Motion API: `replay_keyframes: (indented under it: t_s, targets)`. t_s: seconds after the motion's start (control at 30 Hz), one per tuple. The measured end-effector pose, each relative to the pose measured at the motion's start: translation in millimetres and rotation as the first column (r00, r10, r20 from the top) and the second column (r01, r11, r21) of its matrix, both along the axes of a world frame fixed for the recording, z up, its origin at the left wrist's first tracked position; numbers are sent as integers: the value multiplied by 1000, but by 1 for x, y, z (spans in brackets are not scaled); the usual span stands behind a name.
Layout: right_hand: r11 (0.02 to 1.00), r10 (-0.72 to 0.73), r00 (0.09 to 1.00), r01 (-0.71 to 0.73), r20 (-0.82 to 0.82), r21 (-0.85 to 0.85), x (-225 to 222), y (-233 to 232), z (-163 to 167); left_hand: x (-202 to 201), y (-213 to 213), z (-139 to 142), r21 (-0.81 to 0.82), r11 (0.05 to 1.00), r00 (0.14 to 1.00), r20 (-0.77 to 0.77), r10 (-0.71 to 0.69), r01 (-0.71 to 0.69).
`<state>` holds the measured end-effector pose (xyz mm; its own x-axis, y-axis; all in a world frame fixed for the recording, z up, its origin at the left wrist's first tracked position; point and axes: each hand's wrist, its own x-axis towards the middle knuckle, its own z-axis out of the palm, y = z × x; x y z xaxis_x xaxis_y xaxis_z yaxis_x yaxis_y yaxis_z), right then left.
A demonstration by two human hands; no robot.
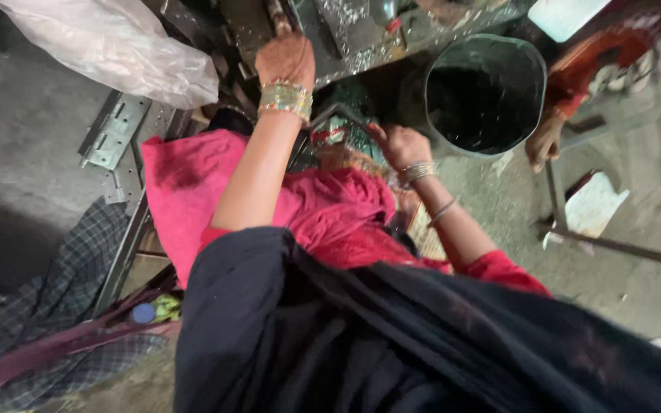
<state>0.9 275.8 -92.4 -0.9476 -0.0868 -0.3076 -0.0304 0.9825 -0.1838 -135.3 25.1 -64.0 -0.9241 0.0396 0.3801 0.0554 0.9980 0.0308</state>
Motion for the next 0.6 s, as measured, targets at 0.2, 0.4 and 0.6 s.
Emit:
replay_keyframes:
  t_s: [0.2, 0.4, 0.6]
  targets:
    - [993, 42, 990, -57, -138, -100, -23, -9, 44, -22, -18, 19, -98, 994, 997, 56, 49, -43]
    - [977, 210, 916, -210, -341, 37, -8, -2, 25, -46, -16, 17, -76, 996, 995, -98, 29, -37]
    - [899, 389, 727, -435, -566, 59, 8, 0, 1, -30, -15, 19, 58, 998, 994, 110, -21, 15]
